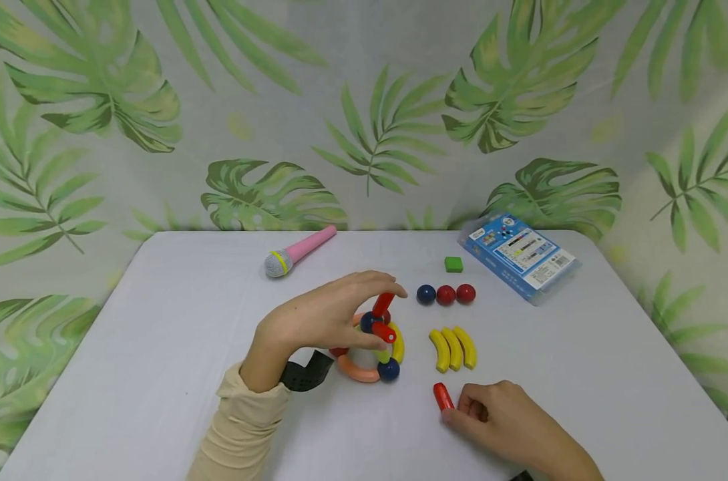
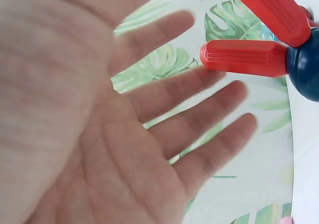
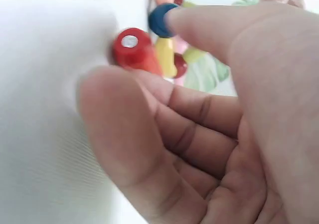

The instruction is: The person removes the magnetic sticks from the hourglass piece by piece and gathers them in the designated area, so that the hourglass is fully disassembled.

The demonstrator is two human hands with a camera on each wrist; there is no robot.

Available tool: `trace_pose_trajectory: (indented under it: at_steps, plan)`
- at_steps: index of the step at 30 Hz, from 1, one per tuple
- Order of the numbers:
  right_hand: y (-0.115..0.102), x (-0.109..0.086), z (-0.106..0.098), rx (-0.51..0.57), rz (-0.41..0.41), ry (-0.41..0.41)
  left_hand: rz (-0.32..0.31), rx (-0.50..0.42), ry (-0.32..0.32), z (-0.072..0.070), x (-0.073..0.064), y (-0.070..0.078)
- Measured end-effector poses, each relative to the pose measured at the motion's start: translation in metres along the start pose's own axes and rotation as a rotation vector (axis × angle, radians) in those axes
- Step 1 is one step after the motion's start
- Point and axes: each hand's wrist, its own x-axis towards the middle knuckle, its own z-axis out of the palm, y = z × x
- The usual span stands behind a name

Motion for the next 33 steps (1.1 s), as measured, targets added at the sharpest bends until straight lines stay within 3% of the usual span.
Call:
trace_pose_trajectory:
  at_steps: [5, 11, 13, 18, 22, 25, 29, 33]
  plan:
    - [-0.015, 0.009, -0.017, 0.029, -0.076, 0.061, -0.058, -0.072, -0.028, 0.003, 0.004, -0.006]
    - [-0.054, 0.033, -0.033, 0.018, -0.244, 0.256, -0.183, -0.153, -0.042, 0.009, 0.005, -0.022]
    - [-0.065, 0.042, -0.035, 0.034, -0.282, 0.281, -0.185, -0.151, -0.055, 0.011, 0.003, -0.029]
    - [-0.082, 0.065, -0.03, 0.072, -0.362, 0.254, -0.133, -0.175, -0.06, 0.022, -0.003, -0.045]
    - [-0.084, 0.075, -0.024, 0.044, -0.398, 0.277, -0.084, -0.232, 0.012, 0.041, -0.009, -0.061]
    - [-0.082, 0.076, -0.022, 0.035, -0.41, 0.299, -0.043, -0.292, 0.099, 0.065, -0.014, -0.071]
    - [-0.08, 0.076, -0.022, 0.014, -0.468, 0.362, 0.0, -0.366, 0.25, 0.098, -0.012, -0.076]
    - [-0.076, 0.077, -0.023, -0.009, -0.519, 0.43, 0.01, -0.383, 0.376, 0.12, -0.006, -0.077]
